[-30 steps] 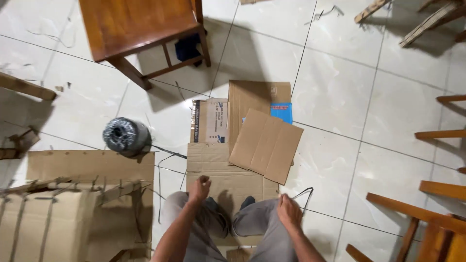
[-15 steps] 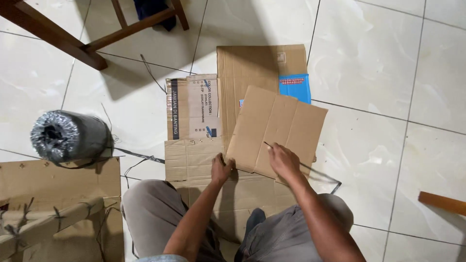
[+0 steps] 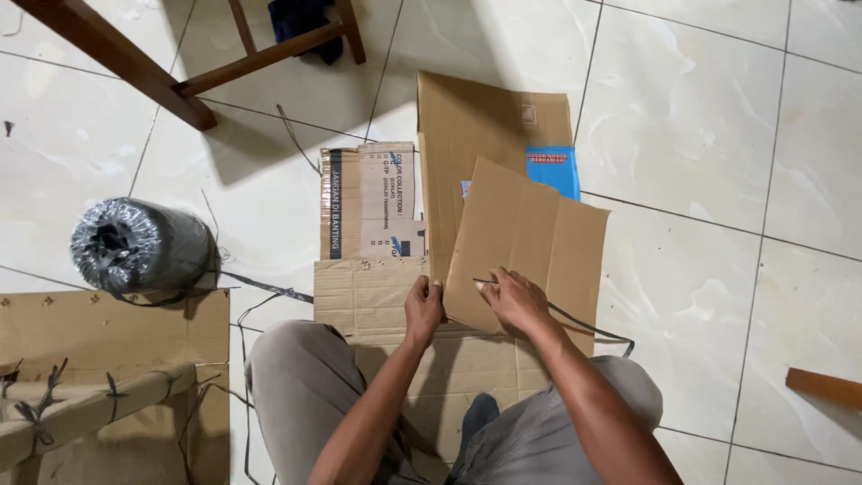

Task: Wrapping wooden chairs with cardboard and securing them with plastic straps.

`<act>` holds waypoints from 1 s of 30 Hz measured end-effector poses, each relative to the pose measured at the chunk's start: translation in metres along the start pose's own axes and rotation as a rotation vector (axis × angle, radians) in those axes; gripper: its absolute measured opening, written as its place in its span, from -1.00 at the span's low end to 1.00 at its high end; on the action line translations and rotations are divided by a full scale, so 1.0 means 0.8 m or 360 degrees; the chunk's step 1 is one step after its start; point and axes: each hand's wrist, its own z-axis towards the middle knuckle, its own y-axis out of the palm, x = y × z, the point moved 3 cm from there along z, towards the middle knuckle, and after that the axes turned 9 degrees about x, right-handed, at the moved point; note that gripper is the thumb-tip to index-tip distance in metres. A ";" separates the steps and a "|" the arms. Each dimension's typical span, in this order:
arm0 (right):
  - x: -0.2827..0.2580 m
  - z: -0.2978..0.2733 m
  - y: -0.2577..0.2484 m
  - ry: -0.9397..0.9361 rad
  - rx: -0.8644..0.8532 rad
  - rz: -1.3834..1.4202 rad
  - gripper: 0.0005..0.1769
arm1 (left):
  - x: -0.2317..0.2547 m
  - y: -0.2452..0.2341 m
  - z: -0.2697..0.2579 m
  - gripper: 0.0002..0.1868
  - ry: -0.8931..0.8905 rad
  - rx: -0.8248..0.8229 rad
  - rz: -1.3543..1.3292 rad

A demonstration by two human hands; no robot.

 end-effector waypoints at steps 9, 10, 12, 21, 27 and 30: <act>-0.049 -0.003 -0.021 -0.0031 0.0274 0.0197 -0.45 | 0.123 -0.083 -0.098 -0.70 0.1129 0.0290 0.0174; -0.045 -0.001 -0.015 -0.0038 0.0273 0.0199 -0.45 | 0.137 -0.090 -0.114 -0.70 0.1132 0.0297 0.0174; -0.040 0.006 -0.007 -0.0125 0.0347 0.0288 -0.37 | 0.168 -0.104 -0.146 -0.74 0.1317 0.0295 0.0109; -0.093 -0.013 -0.016 -0.0355 0.0286 0.0546 -0.39 | 0.257 -0.155 -0.215 -0.88 0.1681 0.0371 0.0828; -0.081 0.002 0.005 -0.0259 0.0102 0.0457 -0.34 | 0.243 -0.164 -0.210 -0.87 0.1407 0.0445 0.0636; -0.087 -0.004 0.008 -0.0184 -0.0039 0.0427 -0.29 | 0.236 -0.166 -0.204 -0.81 0.1045 0.0267 0.0352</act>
